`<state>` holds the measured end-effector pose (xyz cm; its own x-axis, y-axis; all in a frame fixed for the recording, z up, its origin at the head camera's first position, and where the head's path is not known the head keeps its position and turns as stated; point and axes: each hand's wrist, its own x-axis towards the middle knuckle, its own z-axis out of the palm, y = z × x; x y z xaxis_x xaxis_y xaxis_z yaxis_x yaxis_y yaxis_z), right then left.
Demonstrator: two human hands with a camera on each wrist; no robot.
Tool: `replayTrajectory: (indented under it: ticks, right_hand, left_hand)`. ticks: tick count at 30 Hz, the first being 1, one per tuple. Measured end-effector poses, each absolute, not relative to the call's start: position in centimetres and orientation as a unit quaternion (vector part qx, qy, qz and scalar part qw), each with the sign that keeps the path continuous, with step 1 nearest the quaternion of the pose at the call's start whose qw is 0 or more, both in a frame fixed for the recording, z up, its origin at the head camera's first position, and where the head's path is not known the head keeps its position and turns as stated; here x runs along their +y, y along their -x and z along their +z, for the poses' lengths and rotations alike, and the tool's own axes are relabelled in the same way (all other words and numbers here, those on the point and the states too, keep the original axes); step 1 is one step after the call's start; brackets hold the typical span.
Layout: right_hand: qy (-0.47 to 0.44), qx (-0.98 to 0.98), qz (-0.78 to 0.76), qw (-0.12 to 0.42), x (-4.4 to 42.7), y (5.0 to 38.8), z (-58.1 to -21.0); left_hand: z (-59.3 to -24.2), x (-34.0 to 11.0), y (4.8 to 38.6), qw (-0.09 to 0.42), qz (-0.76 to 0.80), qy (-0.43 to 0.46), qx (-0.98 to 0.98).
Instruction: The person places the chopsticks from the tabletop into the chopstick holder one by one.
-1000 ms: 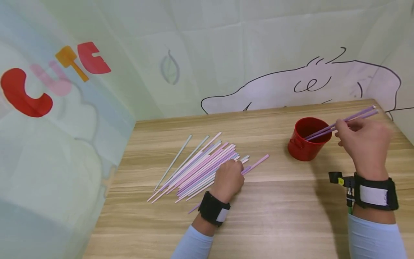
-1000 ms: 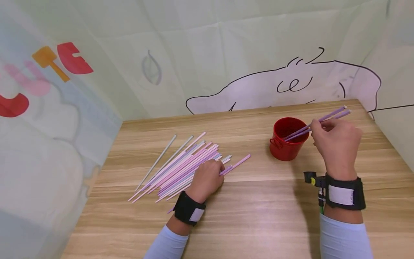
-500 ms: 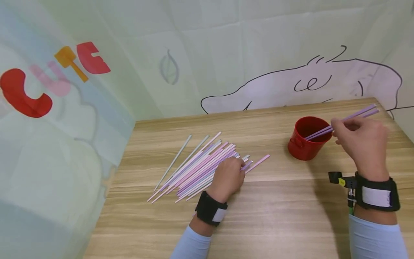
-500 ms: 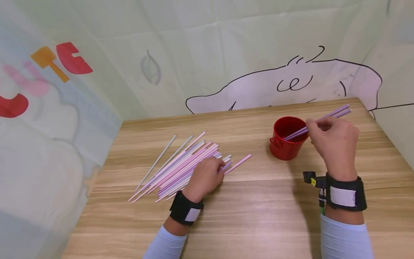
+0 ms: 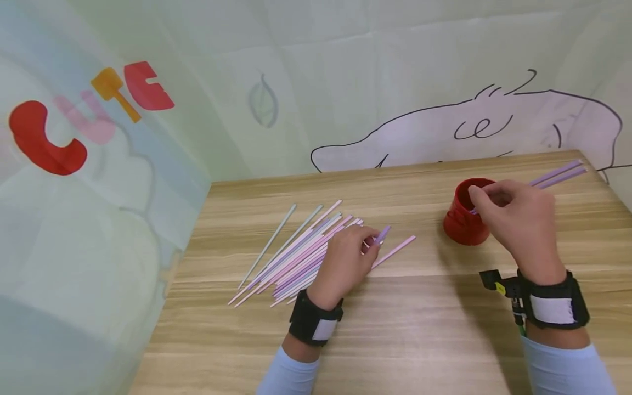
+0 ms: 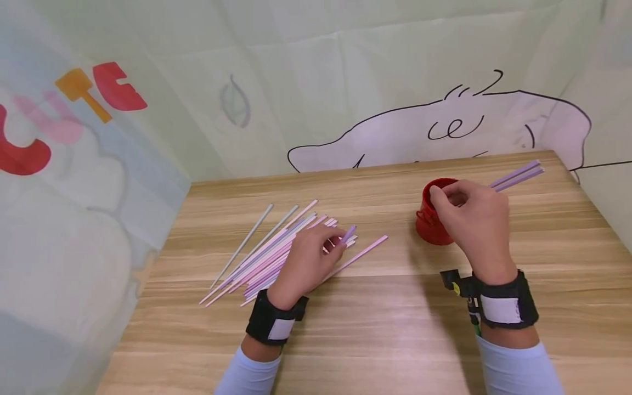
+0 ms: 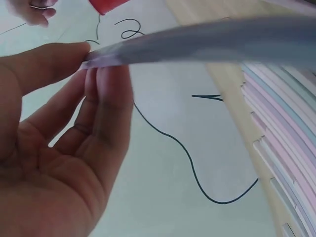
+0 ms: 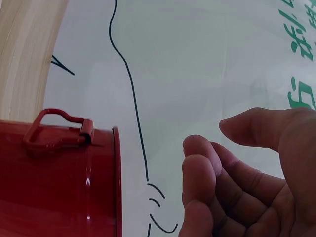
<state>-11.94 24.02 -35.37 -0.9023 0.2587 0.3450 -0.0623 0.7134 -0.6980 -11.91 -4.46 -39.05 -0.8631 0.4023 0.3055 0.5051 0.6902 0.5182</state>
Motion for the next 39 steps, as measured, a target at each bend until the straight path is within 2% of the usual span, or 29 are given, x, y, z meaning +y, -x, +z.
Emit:
replayTrajectory:
  ticks: [8, 18, 30, 39]
  right_hand:
    - [-0.029, -0.901, 0.376, 0.213, 22.7, 12.1, -35.6]
    - [-0.156, -0.893, 0.370, 0.204, 20.8, 11.6, -35.6]
    - [-0.219, -0.875, 0.389, 0.186, 19.7, 11.0, -35.1]
    - [-0.332, -0.843, 0.390, 0.166, 18.1, 10.7, -35.3]
  left_hand:
    - [-38.1, -4.8, 11.9, 0.097, -0.457, 0.238, -0.852]
    - [-37.3, -5.0, 11.6, 0.060, -0.649, 0.201, -0.731]
    - [-36.9, -4.5, 11.5, 0.073, -0.738, 0.219, -0.634]
    - [-36.8, -3.8, 11.1, 0.106, -0.751, 0.243, -0.605]
